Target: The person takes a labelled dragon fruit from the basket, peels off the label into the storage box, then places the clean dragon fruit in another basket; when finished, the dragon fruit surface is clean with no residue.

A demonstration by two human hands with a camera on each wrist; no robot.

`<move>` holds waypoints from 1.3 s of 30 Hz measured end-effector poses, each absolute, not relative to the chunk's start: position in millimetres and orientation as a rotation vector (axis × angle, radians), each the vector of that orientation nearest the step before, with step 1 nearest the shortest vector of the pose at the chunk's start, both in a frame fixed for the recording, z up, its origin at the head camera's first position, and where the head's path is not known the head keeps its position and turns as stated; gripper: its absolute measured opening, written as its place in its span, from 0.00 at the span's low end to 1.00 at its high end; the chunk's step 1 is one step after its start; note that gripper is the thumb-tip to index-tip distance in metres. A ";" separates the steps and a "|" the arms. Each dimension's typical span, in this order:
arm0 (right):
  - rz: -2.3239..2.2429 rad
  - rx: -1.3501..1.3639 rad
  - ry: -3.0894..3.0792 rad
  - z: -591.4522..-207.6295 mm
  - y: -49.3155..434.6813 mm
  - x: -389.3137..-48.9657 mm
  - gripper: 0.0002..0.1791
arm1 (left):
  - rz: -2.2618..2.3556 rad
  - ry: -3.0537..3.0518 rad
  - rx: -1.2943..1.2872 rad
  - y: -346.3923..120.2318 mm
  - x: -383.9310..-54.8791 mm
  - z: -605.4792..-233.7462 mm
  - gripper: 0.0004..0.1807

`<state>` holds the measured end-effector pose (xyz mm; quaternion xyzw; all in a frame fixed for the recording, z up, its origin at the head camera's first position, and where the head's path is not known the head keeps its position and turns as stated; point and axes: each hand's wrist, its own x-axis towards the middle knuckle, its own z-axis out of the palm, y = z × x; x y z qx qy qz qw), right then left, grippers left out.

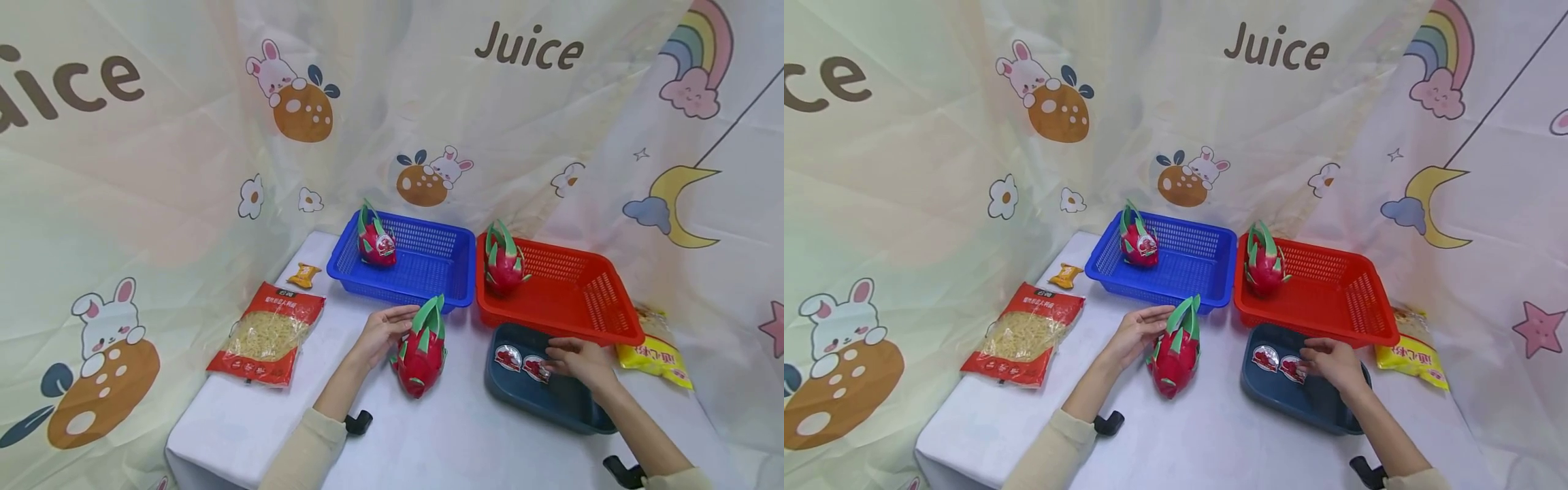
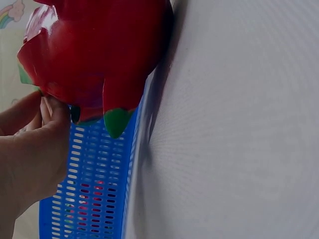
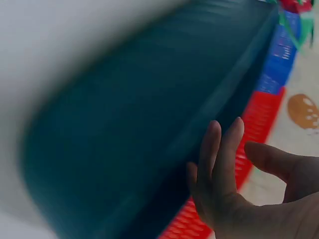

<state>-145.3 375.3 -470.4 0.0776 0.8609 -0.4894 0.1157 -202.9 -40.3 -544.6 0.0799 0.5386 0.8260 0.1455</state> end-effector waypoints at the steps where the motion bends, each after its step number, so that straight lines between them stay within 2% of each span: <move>1: -1.438 0.201 2.528 -465.5 372.7 -146.2 0.29 | 2.379 1.550 0.228 -40.2 -202.6 -544.6 0.23; 8: -1.564 0.117 2.469 -430.6 338.0 -160.1 0.30 | 2.378 1.547 0.238 -39.7 -200.9 -543.8 0.22; 14: -1.650 -0.009 2.327 -420.4 308.3 -173.2 0.28 | 2.366 1.529 0.228 -38.9 -201.7 -546.5 0.22; 24: -1.679 -0.053 2.175 -434.1 264.0 -195.2 0.27 | 2.370 1.553 0.257 -41.6 -201.1 -543.8 0.22; 35: -1.589 -0.195 2.022 -455.5 235.4 -200.9 0.26 | 2.381 1.521 0.261 -42.3 -201.9 -542.9 0.21; 39: -1.628 -0.170 1.956 -461.1 231.2 -201.0 0.27 | 2.372 1.535 0.255 -42.6 -201.4 -541.4 0.21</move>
